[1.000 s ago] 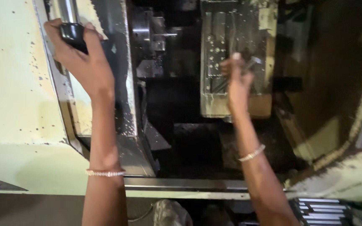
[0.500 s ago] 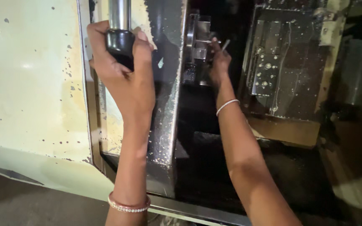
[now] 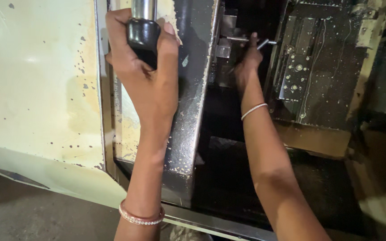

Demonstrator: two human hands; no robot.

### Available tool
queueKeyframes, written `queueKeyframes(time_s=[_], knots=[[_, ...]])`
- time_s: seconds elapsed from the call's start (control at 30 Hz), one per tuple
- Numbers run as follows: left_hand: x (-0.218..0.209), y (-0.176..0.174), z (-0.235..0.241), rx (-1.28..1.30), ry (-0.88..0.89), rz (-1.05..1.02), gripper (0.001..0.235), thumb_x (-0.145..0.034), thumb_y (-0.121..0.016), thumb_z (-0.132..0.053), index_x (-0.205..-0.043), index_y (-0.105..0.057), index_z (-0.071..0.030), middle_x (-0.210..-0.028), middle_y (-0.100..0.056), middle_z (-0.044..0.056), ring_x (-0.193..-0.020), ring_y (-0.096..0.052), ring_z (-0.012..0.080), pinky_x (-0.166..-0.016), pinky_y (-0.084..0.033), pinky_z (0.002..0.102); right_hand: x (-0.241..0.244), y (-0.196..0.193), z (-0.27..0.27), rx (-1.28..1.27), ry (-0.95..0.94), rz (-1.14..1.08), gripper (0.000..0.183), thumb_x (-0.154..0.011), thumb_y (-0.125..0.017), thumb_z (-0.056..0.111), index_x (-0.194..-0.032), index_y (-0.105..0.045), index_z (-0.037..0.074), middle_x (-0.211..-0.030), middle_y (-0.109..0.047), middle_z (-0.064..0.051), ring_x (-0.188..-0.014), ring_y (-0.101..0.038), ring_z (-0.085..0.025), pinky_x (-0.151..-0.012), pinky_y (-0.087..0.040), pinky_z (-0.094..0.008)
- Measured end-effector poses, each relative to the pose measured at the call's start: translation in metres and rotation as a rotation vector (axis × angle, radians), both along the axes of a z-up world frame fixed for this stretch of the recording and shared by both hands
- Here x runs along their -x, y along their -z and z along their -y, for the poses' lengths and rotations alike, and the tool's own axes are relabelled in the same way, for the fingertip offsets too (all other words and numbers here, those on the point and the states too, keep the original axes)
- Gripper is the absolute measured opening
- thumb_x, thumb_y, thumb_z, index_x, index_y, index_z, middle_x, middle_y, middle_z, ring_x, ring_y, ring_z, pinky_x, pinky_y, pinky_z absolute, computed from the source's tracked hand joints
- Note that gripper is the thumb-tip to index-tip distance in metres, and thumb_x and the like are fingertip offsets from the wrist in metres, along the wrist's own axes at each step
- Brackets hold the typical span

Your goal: The person opens a machine door, inserts a metal rod into a slot inside the machine, and closes the door. This sequence is repeated multiple times with different rods from a nearby tray.

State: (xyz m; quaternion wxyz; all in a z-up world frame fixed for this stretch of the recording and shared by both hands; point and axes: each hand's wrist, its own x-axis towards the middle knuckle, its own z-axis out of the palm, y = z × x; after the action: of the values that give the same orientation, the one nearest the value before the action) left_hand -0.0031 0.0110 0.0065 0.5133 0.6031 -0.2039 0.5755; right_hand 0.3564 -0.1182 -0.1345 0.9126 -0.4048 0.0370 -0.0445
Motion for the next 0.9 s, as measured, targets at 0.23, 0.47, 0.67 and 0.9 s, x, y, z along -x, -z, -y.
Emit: queueKeyframes(time_s=[0.23,0.47,0.67,0.9], knots=[[0.002,0.002,0.0,-0.004,-0.014,-0.026,0.021,-0.112,-0.064,-0.011,-0.119,-0.046,-0.003,-0.089,-0.069,0.007,-0.08,-0.068,0.0079,-0.075,-0.056,0.021,-0.037,0.02,-0.004,-0.236,0.053,-0.012,0.061,-0.086,-0.074,0.047,-0.116,-0.067,-0.006,-0.109,-0.075,-0.018,-0.087,-0.071,-0.035,-0.081,-0.06,-0.052],[0.004,-0.004,0.001,0.051,-0.012,-0.079,0.025,-0.107,-0.066,-0.014,-0.121,-0.047,-0.004,-0.085,-0.07,0.004,-0.077,-0.07,0.0064,-0.072,-0.056,0.02,-0.064,0.024,-0.007,-0.192,0.2,-0.05,0.058,-0.084,-0.079,0.047,-0.111,-0.07,-0.004,-0.102,-0.071,-0.014,-0.083,-0.065,-0.03,-0.077,-0.056,-0.05],[0.002,0.0,-0.001,-0.006,-0.146,-0.104,0.024,-0.111,-0.068,-0.018,-0.121,-0.05,-0.006,-0.086,-0.074,0.003,-0.081,-0.07,0.0082,-0.1,-0.045,0.027,-0.054,0.023,0.0,-0.063,0.222,-0.091,0.064,-0.089,-0.071,0.053,-0.122,-0.062,0.0,-0.119,-0.066,-0.014,-0.104,-0.062,-0.03,-0.093,-0.046,-0.05],[0.003,0.003,0.0,0.001,-0.154,-0.113,0.027,-0.11,-0.068,-0.022,-0.124,-0.049,-0.008,-0.089,-0.075,0.001,-0.086,-0.07,0.0089,-0.108,-0.035,0.03,-0.059,0.031,0.025,-0.065,0.104,0.216,0.085,-0.086,-0.068,0.059,-0.14,-0.046,-0.002,-0.137,-0.061,-0.025,-0.129,-0.056,-0.043,-0.114,-0.046,-0.062]])
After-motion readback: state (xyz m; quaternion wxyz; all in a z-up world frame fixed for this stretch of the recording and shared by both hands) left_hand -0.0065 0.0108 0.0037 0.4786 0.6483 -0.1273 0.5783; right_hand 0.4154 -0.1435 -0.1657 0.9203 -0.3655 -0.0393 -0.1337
